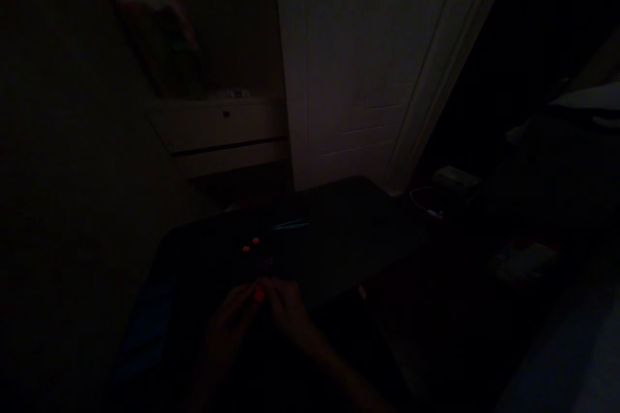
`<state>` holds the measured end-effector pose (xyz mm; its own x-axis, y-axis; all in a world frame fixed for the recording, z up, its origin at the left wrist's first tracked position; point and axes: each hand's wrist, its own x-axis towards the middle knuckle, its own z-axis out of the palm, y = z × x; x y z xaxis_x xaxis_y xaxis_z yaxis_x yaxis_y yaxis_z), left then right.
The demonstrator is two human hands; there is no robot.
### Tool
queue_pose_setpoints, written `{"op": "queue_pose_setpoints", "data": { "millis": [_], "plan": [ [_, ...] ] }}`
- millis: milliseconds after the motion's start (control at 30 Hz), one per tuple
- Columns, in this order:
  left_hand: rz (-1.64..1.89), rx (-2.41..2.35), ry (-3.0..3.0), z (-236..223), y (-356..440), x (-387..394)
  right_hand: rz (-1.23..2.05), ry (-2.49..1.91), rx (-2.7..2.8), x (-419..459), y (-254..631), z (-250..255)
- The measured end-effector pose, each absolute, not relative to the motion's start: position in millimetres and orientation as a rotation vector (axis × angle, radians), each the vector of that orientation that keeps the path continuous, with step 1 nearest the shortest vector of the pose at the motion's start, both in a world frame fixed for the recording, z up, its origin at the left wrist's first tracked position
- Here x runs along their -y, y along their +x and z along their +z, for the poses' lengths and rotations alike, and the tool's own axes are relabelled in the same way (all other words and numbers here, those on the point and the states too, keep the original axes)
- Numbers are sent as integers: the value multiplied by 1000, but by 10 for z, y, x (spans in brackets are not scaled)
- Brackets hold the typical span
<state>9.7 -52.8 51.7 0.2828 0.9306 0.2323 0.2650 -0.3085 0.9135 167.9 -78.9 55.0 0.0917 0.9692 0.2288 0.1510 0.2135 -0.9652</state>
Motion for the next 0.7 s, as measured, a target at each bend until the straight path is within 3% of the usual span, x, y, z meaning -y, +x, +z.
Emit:
{"op": "queue_pose_setpoints", "data": {
  "millis": [200,400,700],
  "plan": [
    [1090,-1110,1763,511,79,519,949,-1232,1426,798,1627,482],
    [1053,-1207,1608,605,80,568,631,-1388,1348,832,1618,419],
    [1077,-1331,1432,639,80,560,877,-1197,1307,819,1695,643]
  ]
}}
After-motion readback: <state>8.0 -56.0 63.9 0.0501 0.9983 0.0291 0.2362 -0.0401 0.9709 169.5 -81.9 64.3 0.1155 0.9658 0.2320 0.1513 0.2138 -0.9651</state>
